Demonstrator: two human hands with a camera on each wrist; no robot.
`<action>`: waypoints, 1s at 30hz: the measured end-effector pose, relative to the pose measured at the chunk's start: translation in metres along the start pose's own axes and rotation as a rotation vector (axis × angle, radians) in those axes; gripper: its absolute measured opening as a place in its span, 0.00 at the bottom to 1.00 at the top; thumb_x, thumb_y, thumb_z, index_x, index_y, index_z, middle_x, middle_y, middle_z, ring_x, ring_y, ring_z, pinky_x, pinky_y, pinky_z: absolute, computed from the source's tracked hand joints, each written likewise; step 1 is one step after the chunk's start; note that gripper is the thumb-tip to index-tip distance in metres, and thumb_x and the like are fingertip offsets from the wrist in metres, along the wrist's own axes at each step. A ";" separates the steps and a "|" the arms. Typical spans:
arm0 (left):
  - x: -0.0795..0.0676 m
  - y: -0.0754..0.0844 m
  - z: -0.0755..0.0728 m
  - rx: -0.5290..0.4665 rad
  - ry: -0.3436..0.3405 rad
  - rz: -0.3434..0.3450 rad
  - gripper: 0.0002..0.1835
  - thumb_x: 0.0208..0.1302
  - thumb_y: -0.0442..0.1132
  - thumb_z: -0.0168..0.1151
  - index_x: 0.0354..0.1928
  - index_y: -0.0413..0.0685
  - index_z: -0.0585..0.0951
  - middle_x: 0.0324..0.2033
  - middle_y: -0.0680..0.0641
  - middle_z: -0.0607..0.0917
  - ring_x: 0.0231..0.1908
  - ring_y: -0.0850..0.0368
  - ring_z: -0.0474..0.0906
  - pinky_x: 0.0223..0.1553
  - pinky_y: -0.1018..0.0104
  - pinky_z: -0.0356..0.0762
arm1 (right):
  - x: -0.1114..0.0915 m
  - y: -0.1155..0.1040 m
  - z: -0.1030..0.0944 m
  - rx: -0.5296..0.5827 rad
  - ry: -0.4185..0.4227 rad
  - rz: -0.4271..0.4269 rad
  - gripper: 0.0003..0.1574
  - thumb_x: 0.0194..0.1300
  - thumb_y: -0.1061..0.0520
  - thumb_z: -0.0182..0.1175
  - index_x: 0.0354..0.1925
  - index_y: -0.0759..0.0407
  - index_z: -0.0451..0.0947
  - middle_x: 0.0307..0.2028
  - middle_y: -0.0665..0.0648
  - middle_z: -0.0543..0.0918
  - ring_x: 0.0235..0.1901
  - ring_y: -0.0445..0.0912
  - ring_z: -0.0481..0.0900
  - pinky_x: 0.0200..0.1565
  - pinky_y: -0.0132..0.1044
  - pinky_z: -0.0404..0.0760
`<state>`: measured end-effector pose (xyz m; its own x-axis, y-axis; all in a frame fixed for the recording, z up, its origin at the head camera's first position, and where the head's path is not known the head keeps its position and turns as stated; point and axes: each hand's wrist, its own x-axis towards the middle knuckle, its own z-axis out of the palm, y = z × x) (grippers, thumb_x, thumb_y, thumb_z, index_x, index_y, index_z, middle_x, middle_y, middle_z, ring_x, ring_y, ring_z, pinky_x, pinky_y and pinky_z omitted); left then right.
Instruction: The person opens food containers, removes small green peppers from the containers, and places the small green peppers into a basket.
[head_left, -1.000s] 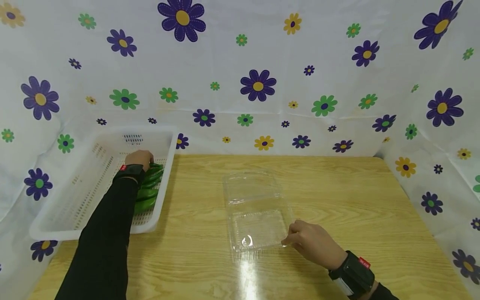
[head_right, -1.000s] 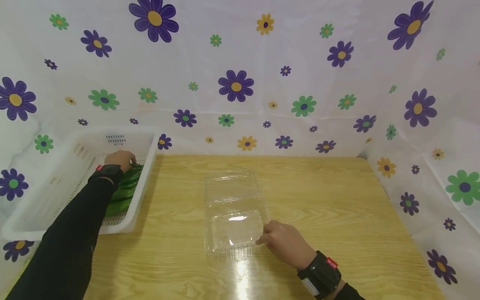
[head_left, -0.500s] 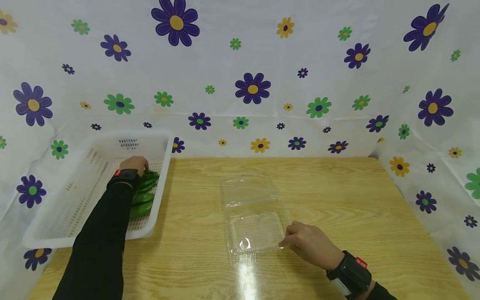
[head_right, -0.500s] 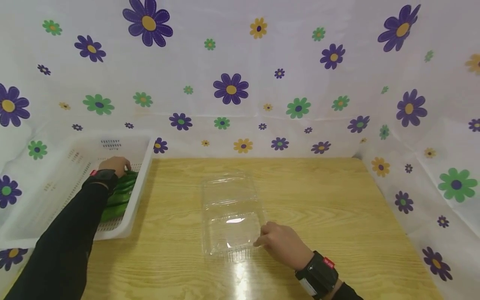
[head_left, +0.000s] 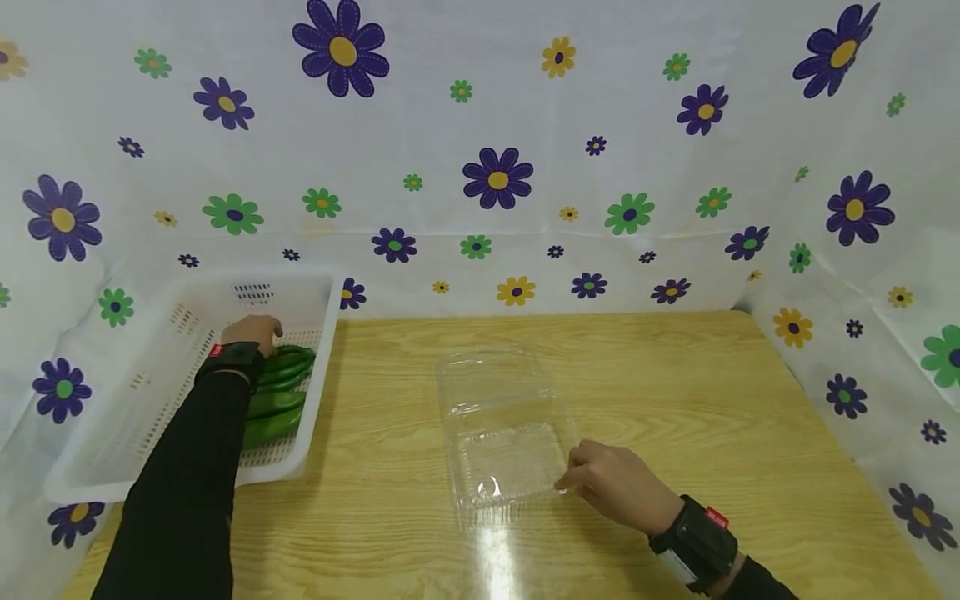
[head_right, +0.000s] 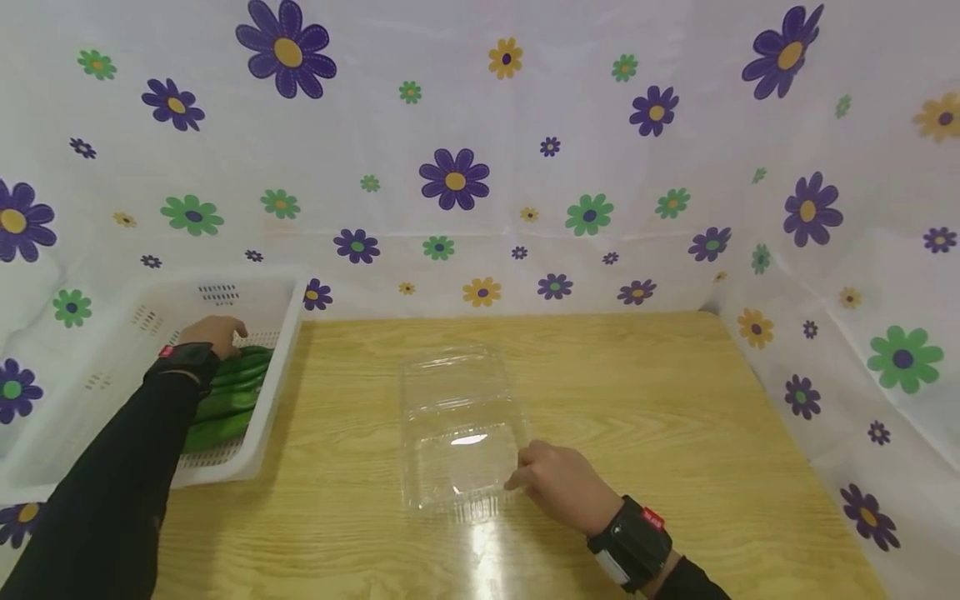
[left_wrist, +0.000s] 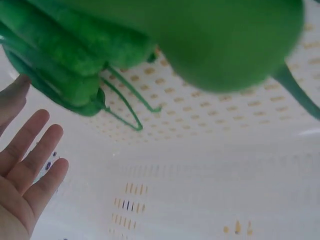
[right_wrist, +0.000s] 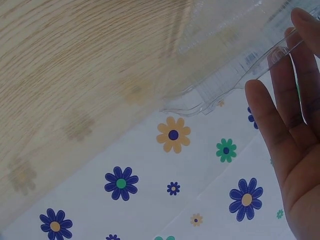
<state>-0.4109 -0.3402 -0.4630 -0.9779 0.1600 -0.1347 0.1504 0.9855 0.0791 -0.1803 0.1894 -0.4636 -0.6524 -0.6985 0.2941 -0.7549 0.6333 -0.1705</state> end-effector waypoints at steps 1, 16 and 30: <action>-0.003 0.000 -0.001 0.000 0.004 -0.005 0.20 0.56 0.30 0.63 0.51 0.29 0.76 0.45 0.28 0.80 0.32 0.38 0.79 0.31 0.47 0.79 | 0.000 0.000 0.000 0.001 -0.005 -0.001 0.14 0.44 0.66 0.72 0.30 0.50 0.87 0.23 0.46 0.75 0.24 0.33 0.69 0.24 0.18 0.67; -0.023 0.002 -0.015 -0.049 0.096 0.026 0.28 0.59 0.46 0.60 0.57 0.36 0.73 0.43 0.30 0.81 0.39 0.36 0.79 0.37 0.42 0.76 | 0.005 -0.003 0.000 -0.008 -0.069 0.028 0.15 0.44 0.64 0.73 0.34 0.53 0.86 0.28 0.49 0.79 0.29 0.39 0.76 0.30 0.24 0.77; -0.082 0.089 -0.059 -0.109 0.137 0.219 0.33 0.61 0.51 0.60 0.66 0.45 0.67 0.59 0.32 0.72 0.56 0.34 0.71 0.52 0.39 0.72 | 0.003 -0.008 -0.006 -0.014 -0.069 0.007 0.15 0.46 0.62 0.72 0.36 0.54 0.85 0.32 0.50 0.81 0.32 0.42 0.78 0.32 0.27 0.79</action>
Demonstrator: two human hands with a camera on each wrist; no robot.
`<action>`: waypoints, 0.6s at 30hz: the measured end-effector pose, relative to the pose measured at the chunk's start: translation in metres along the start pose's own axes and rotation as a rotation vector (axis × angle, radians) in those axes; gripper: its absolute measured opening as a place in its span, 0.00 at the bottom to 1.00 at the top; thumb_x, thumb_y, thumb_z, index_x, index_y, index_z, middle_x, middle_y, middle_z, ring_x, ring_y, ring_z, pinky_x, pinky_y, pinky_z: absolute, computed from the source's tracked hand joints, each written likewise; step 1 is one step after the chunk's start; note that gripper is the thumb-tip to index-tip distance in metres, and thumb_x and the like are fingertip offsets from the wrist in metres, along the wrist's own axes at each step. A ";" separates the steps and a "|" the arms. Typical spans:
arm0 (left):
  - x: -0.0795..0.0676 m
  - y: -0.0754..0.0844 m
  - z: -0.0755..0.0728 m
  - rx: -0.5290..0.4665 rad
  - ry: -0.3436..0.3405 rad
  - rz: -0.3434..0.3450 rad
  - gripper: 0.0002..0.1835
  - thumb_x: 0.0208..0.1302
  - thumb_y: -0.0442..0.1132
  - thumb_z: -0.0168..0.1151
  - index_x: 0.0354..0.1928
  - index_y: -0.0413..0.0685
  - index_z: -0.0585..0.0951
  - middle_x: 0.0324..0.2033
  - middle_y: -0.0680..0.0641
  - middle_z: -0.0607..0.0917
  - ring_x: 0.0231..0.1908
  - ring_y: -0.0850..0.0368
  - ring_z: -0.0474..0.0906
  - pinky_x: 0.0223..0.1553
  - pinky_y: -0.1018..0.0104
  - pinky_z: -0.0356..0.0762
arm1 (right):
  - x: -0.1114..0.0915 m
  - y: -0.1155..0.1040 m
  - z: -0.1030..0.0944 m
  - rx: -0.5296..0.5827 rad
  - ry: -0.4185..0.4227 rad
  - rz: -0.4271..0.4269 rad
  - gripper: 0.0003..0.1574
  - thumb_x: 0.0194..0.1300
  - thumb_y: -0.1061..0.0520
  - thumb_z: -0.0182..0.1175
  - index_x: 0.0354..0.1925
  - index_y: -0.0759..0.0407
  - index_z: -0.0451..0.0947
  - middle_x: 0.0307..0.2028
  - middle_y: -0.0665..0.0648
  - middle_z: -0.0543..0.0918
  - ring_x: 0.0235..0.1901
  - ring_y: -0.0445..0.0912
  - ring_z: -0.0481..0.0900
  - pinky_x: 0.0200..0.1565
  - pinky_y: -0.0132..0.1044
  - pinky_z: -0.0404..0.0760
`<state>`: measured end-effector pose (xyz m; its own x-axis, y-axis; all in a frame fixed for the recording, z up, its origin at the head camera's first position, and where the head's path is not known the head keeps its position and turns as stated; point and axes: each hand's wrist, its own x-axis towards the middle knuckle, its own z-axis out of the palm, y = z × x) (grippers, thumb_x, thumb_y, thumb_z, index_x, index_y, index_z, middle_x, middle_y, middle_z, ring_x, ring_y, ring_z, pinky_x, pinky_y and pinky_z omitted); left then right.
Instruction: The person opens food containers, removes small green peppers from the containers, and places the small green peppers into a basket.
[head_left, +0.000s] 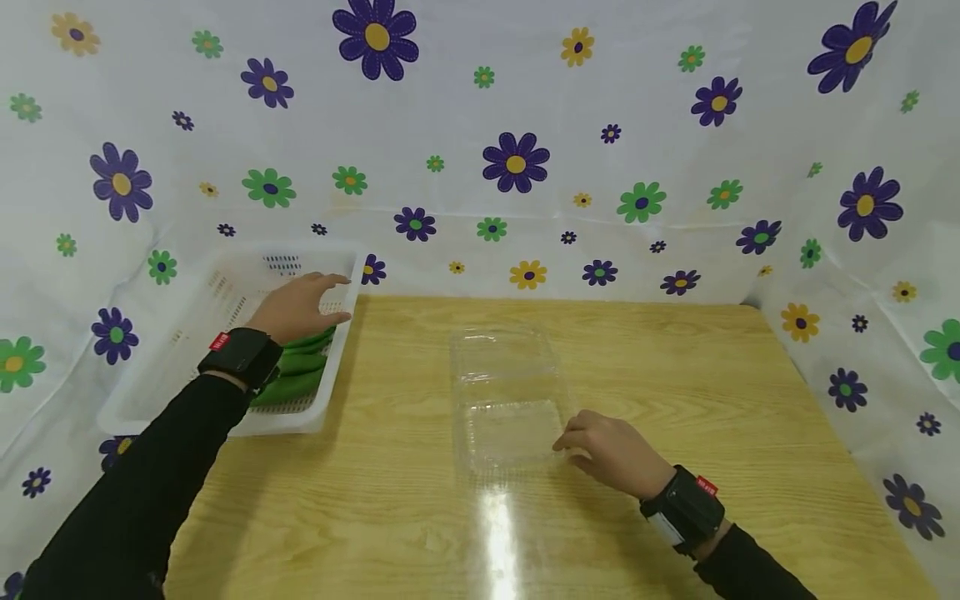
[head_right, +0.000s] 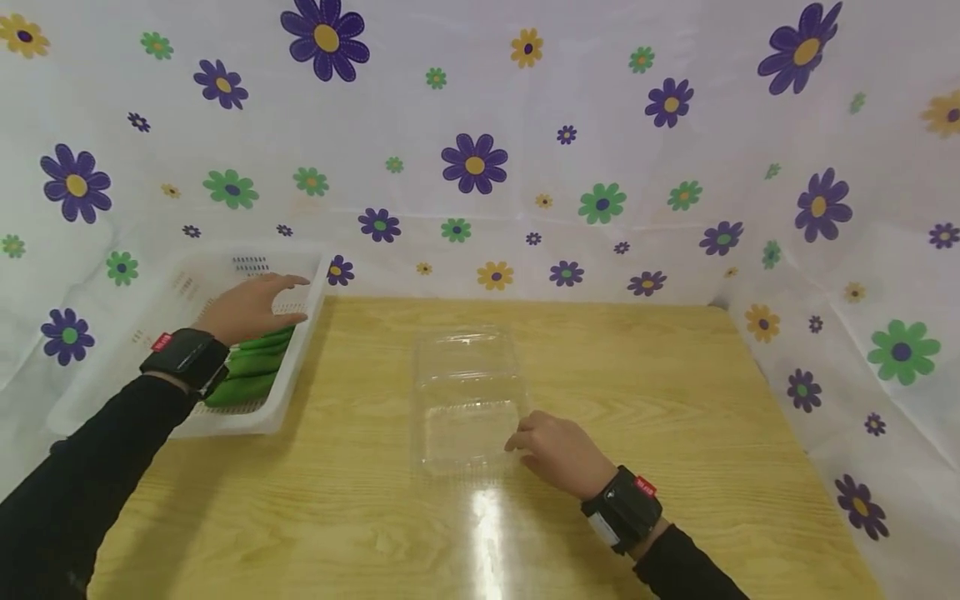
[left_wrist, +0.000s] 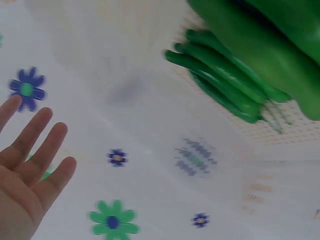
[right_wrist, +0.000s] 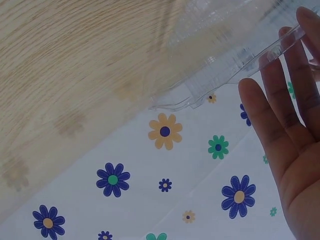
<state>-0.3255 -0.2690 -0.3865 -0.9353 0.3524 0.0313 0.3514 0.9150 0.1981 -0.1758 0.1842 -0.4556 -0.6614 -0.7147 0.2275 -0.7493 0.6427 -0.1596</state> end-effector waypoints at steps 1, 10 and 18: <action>-0.002 0.009 0.000 0.005 0.007 0.019 0.33 0.61 0.51 0.61 0.65 0.45 0.67 0.59 0.32 0.71 0.56 0.34 0.71 0.52 0.40 0.72 | 0.000 0.000 0.000 -0.001 0.000 0.001 0.15 0.46 0.62 0.72 0.36 0.54 0.85 0.32 0.50 0.81 0.33 0.41 0.78 0.32 0.27 0.79; -0.020 0.085 0.009 0.016 0.124 0.206 0.34 0.56 0.51 0.66 0.63 0.46 0.70 0.57 0.37 0.76 0.55 0.40 0.74 0.54 0.46 0.74 | 0.000 0.005 -0.004 -0.027 0.017 -0.008 0.17 0.46 0.60 0.73 0.38 0.54 0.84 0.34 0.52 0.81 0.34 0.43 0.78 0.33 0.31 0.80; -0.025 0.121 0.024 0.012 0.160 0.293 0.34 0.56 0.51 0.67 0.63 0.48 0.71 0.54 0.39 0.77 0.53 0.42 0.75 0.53 0.49 0.75 | 0.002 0.007 -0.002 -0.033 0.024 0.002 0.20 0.46 0.58 0.73 0.41 0.54 0.83 0.36 0.52 0.82 0.36 0.43 0.80 0.36 0.33 0.81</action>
<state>-0.2586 -0.1628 -0.3872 -0.7890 0.5663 0.2383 0.6056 0.7822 0.1463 -0.1824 0.1875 -0.4541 -0.6613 -0.7073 0.2499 -0.7466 0.6529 -0.1280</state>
